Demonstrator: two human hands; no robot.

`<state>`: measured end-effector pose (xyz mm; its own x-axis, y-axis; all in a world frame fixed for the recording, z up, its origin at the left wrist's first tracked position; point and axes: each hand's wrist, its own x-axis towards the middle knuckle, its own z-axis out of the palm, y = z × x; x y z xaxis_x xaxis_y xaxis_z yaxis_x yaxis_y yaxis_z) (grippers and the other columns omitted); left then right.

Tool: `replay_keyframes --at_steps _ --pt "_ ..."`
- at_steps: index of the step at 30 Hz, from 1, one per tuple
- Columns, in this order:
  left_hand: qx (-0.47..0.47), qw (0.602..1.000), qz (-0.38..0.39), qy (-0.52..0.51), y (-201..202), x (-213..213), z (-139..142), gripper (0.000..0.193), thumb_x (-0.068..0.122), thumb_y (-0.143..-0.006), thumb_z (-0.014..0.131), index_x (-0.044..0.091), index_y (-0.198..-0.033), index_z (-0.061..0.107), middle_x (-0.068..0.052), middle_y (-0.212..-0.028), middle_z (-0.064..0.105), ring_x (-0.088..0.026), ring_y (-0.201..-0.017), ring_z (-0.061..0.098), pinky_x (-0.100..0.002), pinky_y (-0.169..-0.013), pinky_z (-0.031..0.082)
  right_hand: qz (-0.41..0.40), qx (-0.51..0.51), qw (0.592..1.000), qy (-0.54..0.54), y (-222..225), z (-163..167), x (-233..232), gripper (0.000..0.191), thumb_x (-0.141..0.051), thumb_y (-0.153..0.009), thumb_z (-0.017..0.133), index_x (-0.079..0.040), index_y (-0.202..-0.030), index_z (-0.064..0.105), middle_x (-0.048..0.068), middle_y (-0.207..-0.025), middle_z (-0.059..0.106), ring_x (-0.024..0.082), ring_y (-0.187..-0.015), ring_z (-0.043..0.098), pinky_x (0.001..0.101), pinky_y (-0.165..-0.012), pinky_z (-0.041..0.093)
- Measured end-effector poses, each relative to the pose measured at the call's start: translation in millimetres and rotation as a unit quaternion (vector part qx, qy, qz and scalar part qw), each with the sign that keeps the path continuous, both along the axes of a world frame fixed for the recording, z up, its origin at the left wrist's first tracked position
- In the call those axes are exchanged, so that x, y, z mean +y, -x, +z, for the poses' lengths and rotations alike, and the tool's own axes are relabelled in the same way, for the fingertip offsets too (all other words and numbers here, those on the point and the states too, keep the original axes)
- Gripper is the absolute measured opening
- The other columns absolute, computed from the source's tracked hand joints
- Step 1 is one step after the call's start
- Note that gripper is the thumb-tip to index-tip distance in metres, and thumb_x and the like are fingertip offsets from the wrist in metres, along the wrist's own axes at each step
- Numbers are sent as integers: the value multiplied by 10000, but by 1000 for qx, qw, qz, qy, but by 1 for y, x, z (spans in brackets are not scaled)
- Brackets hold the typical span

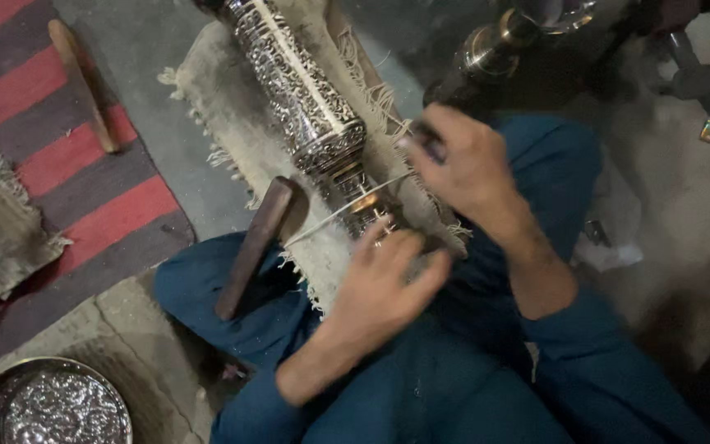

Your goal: The person uses a hammer and chisel to engrave intricate patterns on a silver metal vase. They repeatedly strike the chisel against the vase's surface, rotating it to access different areas.

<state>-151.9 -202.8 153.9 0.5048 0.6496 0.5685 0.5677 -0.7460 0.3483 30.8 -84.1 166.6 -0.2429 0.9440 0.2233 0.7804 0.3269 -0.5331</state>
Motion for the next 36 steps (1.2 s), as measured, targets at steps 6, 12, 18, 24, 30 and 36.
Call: replay_keyframes --at_steps 6,12,18,24,30,36 --pt "221 971 94 14 -56 19 -6 260 260 -958 611 58 -1116 657 -168 -897 685 -320 -952 682 -483 -1074 476 16 80 995 50 -38 -27 -19 118 6 -1008 650 20 -1126 650 147 -1087 629 232 -965 666 326 -834 539" --pt "136 989 7 -49 -35 14 -22 148 140 -953 651 72 -1083 669 -125 -922 675 -270 -930 683 -468 -1077 530 -72 348 924 142 -59 -45 -64 148 17 -1001 669 49 -1145 675 106 -1077 736 160 -1028 714 254 -928 587" --pt "-140 977 -51 -151 -15 22 -41 252 -47 -902 785 114 -1075 699 -113 -1077 670 -259 -1050 673 -466 -1057 596 -128 432 877 167 -58 -36 -72 142 -29 -1039 614 6 -1176 628 107 -988 753 155 -869 746 277 -781 631" --pt "-236 969 -66 -32 -13 15 -49 265 -32 -844 724 67 -1087 686 -144 -1073 643 -321 -1030 662 -533 -1053 534 -42 460 872 163 -30 -26 -61 168 13 -1028 654 18 -1196 642 117 -1035 752 151 -944 738 288 -859 637" --pt "-217 934 253 127 80 0 -48 255 73 -1004 706 43 -1243 624 -160 -1193 654 -346 -1153 649 -431 -1044 537 129 442 873 162 -2 -24 -58 255 63 -939 752 31 -1184 690 105 -1046 757 149 -976 744 294 -923 639" --pt "-80 792 209 568 142 5 -71 612 245 -805 810 84 -1352 588 -189 -922 692 -314 -830 635 -365 -774 525 118 409 885 189 9 -13 -60 300 62 -969 714 45 -1267 682 128 -1083 771 151 -1011 754 266 -924 631"
